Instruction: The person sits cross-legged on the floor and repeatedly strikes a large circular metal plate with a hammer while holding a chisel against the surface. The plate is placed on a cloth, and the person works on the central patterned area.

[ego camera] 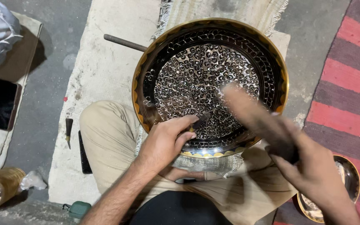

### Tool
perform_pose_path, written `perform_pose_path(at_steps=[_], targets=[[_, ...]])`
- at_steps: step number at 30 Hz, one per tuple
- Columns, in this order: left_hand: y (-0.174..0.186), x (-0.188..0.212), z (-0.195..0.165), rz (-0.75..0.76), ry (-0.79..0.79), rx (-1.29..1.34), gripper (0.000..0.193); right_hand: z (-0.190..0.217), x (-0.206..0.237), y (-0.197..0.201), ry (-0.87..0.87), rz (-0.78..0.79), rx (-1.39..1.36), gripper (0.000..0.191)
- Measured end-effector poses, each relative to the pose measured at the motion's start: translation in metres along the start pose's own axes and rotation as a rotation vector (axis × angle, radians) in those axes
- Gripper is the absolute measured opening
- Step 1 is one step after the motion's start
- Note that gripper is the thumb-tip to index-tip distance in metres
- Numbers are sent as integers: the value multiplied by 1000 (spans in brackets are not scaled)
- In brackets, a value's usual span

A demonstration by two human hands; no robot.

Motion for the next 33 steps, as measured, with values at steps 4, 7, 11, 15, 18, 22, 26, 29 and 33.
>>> perform_pose_path(at_steps=[4,7,11,15,18,22,26,29,33], targets=[[2,4,-7,-116,-107,25,38,15,-11,8,76,100,191,86],[5,9,-4,-148,-101,27,38,26,-17,12,120,39,93,83],[2,9,3,-194,-25,32,39,29,-24,16,105,79,154,87],[-2,14,12,-219,105,48,43,47,-34,21,214,111,460,73],[0,16,11,-277,91,54,44,60,-39,33,221,13,39,88],[0,16,9,-241,83,135,46,46,-20,24,90,114,559,70],[-4,8,9,-79,79,284,47,12,9,1,-86,58,211,77],[-16,-3,7,66,34,258,53,-5,33,-24,-50,-66,-37,74],[-22,-15,-7,116,-268,85,47,-32,52,-52,-146,-101,-173,75]])
Point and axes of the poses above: each hand's wrist, its own x-axis away from the middle knuckle, its own y-axis out of the back of the hand, z = x × y, the point moved 6 cm from there along -x, towards the middle knuckle, and after that the axes turned 4 degrees about x, right-handed, at the moved point
